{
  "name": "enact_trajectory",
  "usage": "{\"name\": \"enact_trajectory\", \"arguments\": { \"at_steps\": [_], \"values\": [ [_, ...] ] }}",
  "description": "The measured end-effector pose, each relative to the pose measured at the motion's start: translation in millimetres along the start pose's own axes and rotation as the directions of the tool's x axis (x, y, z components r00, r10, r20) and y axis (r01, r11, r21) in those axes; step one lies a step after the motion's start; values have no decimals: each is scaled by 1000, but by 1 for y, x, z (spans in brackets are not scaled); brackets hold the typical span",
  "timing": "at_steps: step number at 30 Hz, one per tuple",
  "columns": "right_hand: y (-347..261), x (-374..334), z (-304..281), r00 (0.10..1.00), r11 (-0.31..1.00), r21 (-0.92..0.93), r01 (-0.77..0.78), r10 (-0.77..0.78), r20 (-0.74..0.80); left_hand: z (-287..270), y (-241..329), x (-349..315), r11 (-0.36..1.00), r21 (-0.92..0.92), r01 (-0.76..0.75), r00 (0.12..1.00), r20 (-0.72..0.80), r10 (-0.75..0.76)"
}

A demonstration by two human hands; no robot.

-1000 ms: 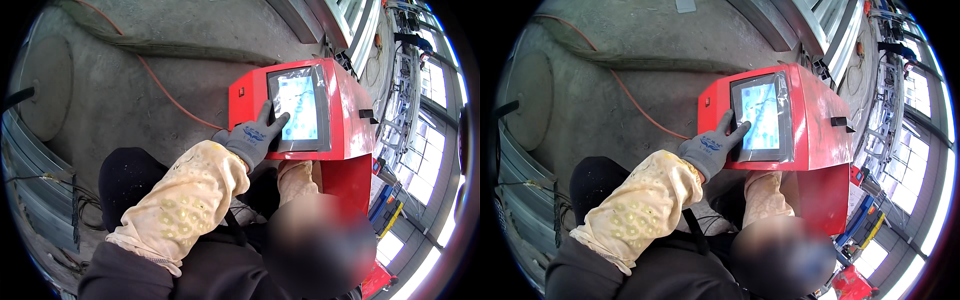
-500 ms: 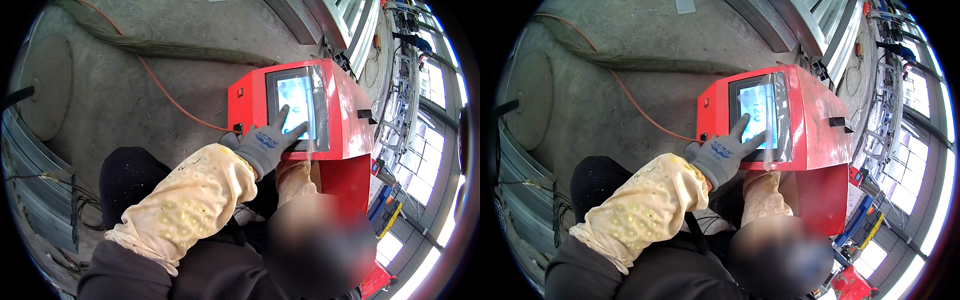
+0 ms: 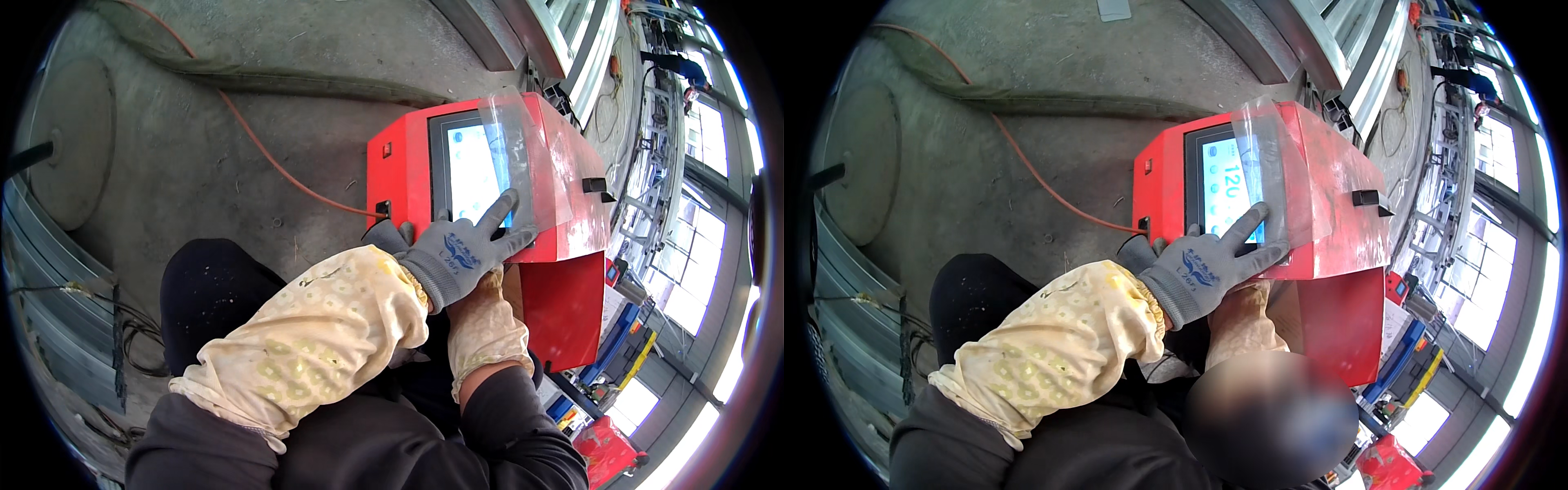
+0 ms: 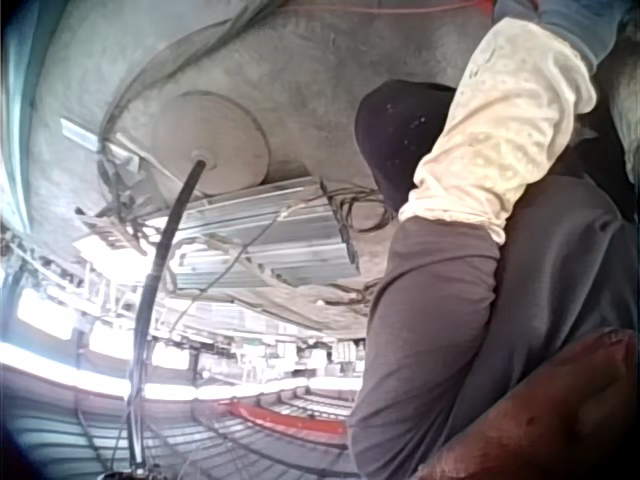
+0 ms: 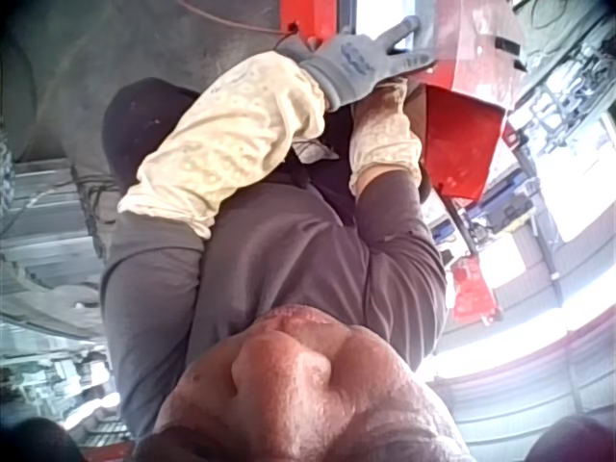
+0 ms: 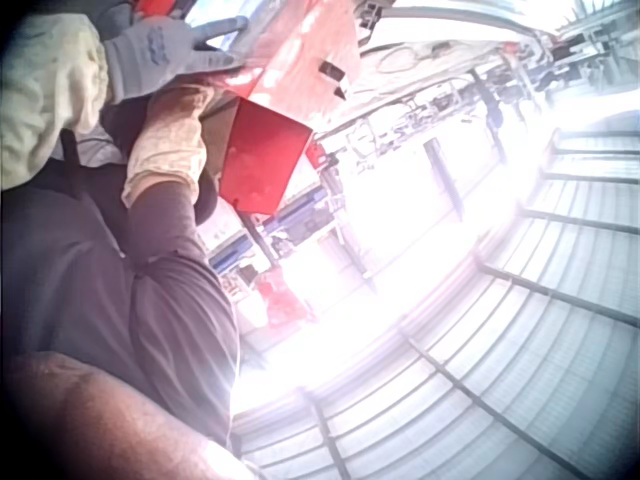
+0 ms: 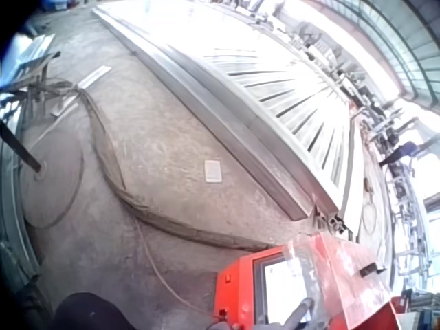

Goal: The person kneels in front of a red machine, opens its side panel, and uses a screwdriver to adjust internal components. They interact with a touchscreen display, then continue tightening screws and repositioning parts inside the machine.

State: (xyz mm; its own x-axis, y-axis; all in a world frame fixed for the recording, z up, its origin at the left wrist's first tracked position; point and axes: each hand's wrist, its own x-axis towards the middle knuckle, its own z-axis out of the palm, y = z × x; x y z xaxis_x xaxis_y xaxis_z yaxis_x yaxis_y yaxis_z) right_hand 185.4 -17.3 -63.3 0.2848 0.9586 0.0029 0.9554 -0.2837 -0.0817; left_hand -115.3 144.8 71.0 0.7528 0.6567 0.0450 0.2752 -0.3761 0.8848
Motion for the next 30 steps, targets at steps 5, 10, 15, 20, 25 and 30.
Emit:
{"name": "enact_trajectory", "arguments": {
  "at_steps": [5, 10, 15, 20, 25, 30],
  "values": [
    [-3, 2, -2, 1000, 1000, -7, -5, 5, -8, 4, 0, -1, 999, 30, -13, 999, -35, 14],
    [-8, 4, 3, 1000, 1000, 1, -6, 6, -11, 4, 1, -2, 998, 58, 2, 999, -40, 0],
    [-7, 3, 5, 999, 1000, 11, -17, 17, -34, 7, 9, -2, 996, 81, 28, 999, -35, -25],
    [-9, 12, 12, 998, 999, 31, -5, 7, -64, 8, 15, -4, 997, 59, 56, 985, -168, -45],
    [-13, 15, 26, 996, 997, 75, 33, -26, -87, 12, 20, -12, 998, 7, 60, 931, -361, -53],
    [-1, 11, 37, 990, 994, 95, 59, -47, -131, 41, 54, -21, 941, -56, -335, 854, -441, 278]
  ]
}}
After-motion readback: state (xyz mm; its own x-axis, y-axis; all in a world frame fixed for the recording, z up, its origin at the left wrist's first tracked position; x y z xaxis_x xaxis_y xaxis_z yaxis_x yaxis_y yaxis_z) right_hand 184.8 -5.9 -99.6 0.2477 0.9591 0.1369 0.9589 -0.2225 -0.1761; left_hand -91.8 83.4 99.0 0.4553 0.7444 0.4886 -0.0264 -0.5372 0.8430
